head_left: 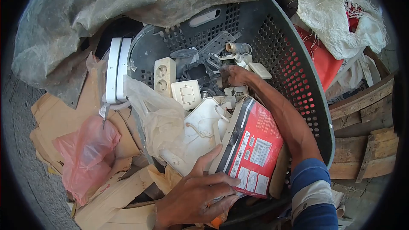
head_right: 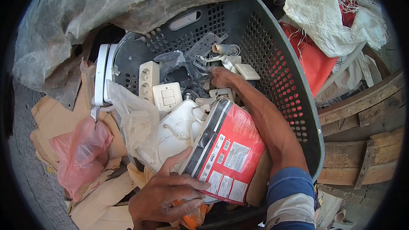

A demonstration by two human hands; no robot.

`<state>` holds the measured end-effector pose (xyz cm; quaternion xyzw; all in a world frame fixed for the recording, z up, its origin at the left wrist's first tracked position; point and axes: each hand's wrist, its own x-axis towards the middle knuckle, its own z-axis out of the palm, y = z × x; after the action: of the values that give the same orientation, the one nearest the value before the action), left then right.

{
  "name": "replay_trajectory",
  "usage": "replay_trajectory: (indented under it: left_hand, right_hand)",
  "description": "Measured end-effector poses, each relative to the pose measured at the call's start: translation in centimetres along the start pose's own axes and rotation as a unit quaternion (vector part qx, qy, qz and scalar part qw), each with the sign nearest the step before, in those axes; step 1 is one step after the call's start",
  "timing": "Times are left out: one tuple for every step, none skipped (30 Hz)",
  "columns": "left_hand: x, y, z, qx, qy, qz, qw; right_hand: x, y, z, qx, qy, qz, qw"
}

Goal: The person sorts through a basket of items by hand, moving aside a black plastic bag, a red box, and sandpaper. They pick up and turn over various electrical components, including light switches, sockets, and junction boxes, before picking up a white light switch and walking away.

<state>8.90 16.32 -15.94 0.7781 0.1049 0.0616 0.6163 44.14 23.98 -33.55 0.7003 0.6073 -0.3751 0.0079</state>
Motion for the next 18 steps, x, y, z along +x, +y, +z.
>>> replay_trajectory:
  left_hand:
    - [0.0,0.1,0.0,-0.002,0.000,-0.001,1.000]
    - [0.0,0.2,0.0,-0.004,0.001,-0.005,1.000]
    - [0.0,0.3,0.0,-0.004,0.002,-0.008,1.000]
    - [0.1,0.3,0.0,-0.004,0.002,-0.006,1.000]
    - [0.0,0.3,0.1,-0.017,0.007,-0.008,1.000]
    - [0.0,0.2,0.1,-0.029,0.012,-0.011,0.999]
    - [0.1,0.2,0.1,-0.029,0.011,-0.010,0.999]
    - [0.1,0.1,0.0,-0.018,0.009,-0.006,1.000]
    - [0.2,0.1,-0.1,-0.008,0.007,-0.003,1.000]
    - [0.2,0.1,-0.1,-0.007,0.006,-0.004,1.000]
    - [0.2,0.0,-0.1,-0.010,0.007,-0.005,1.000]
    - [0.1,0.0,-0.1,-0.014,0.008,-0.006,1.000]
    - [0.0,0.0,0.0,-0.016,0.011,-0.007,1.000]
    - [0.1,0.0,0.0,-0.012,0.014,0.003,1.000]
    - [0.1,0.0,0.0,-0.008,0.019,0.014,1.000]
    - [0.1,-0.1,0.0,-0.010,0.025,0.013,1.000]
    - [0.1,-0.1,0.0,0.010,0.027,0.035,0.999]
    - [0.1,-0.2,0.1,0.030,0.029,0.058,0.997]
  right_hand:
    - [0.9,1.7,1.0,0.110,0.001,0.018,0.994]
    - [1.5,3.4,2.2,0.109,0.001,0.020,0.994]
    - [1.5,3.5,2.6,0.028,0.074,-0.051,0.996]
    - [1.5,3.7,2.7,-0.054,0.145,-0.121,0.980]
    - [1.6,4.1,2.4,-0.055,0.146,-0.120,0.980]
    - [1.1,2.5,1.0,-0.072,0.093,-0.079,0.990]
    - [1.0,1.5,0.4,-0.089,0.041,-0.037,0.995]
    - [1.4,1.0,0.6,-0.089,0.042,-0.036,0.995]
    - [2.1,0.9,1.1,-0.149,-0.009,-0.022,0.988]
    - [2.8,0.8,1.6,-0.209,-0.059,-0.008,0.976]
    - [3.2,0.9,1.9,-0.255,-0.059,-0.010,0.965]
    - [2.8,0.5,1.7,-0.254,-0.062,-0.012,0.965]
    - [1.9,-0.1,1.0,-0.251,-0.066,0.026,0.965]
    - [1.2,-0.5,0.3,-0.250,-0.070,0.064,0.964]
    - [1.4,0.5,-0.2,-0.280,-0.103,0.074,0.951]
    - [1.0,1.2,-0.5,-0.285,-0.106,0.071,0.950]
    - [0.6,1.8,-0.7,-0.277,-0.098,0.091,0.952]
    - [0.4,2.2,-0.9,-0.269,-0.090,0.112,0.952]
